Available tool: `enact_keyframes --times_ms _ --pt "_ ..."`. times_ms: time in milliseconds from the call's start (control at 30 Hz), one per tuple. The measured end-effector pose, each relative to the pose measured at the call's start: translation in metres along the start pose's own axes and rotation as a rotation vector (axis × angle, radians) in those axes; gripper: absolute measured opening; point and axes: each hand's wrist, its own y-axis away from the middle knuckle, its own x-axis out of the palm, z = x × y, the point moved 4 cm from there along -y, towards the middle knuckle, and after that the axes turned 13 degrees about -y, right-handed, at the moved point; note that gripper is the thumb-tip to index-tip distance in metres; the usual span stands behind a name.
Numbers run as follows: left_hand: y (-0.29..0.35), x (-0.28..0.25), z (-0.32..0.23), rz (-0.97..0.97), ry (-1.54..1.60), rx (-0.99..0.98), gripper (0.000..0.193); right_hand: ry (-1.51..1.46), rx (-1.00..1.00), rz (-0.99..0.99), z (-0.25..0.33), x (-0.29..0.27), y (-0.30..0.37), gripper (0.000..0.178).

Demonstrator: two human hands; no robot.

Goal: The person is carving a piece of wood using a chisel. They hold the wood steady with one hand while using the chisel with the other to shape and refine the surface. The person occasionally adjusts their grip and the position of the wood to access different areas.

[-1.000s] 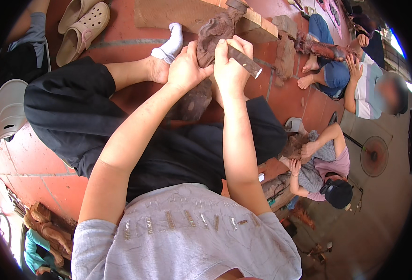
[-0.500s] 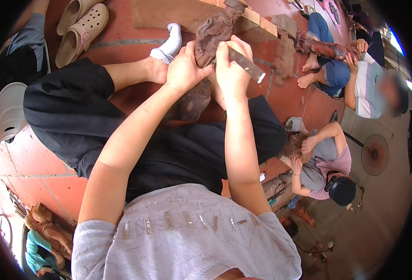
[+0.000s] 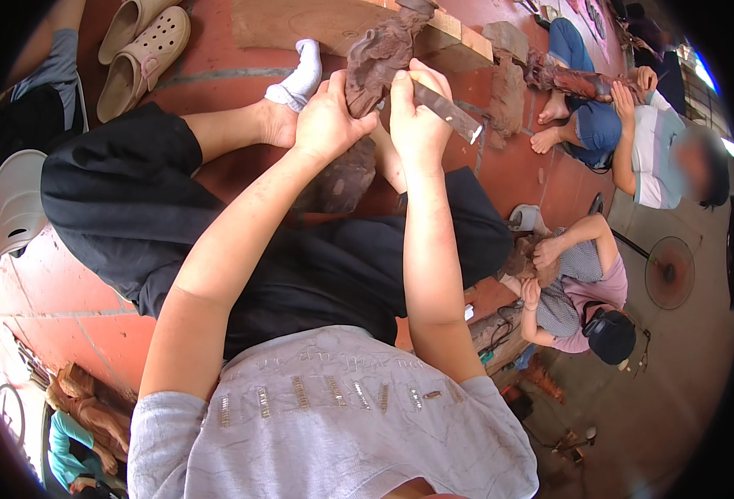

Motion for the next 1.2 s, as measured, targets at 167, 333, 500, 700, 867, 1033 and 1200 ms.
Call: enact_keyframes --times_ms 167,333,500,700,867,1033,1200 --pt "0.0 0.004 0.002 0.026 0.031 -0.006 0.078 0.132 -0.084 -0.069 0.016 0.007 0.002 0.012" --pt "0.002 0.001 0.0 0.0 -0.008 0.006 0.079 0.014 0.022 -0.055 -0.003 -0.001 0.001 0.012" --pt "0.0 0.0 -0.001 0.022 0.001 0.001 0.078 0.047 -0.011 -0.039 0.001 -0.001 0.003 0.012" --pt "0.0 -0.001 -0.003 0.027 -0.032 0.005 0.078 -0.358 0.312 -0.017 -0.023 -0.019 -0.002 0.018" --pt "0.0 -0.001 -0.004 0.033 -0.033 0.007 0.078 -0.146 0.129 -0.035 -0.018 -0.009 -0.002 0.018" --pt "0.001 0.001 0.0 0.016 -0.034 0.016 0.078 -0.202 0.147 0.005 -0.027 -0.017 -0.006 0.019" --pt "-0.003 0.007 0.007 -0.008 -0.024 0.044 0.083 -0.336 0.269 0.036 -0.024 -0.021 -0.01 0.02"
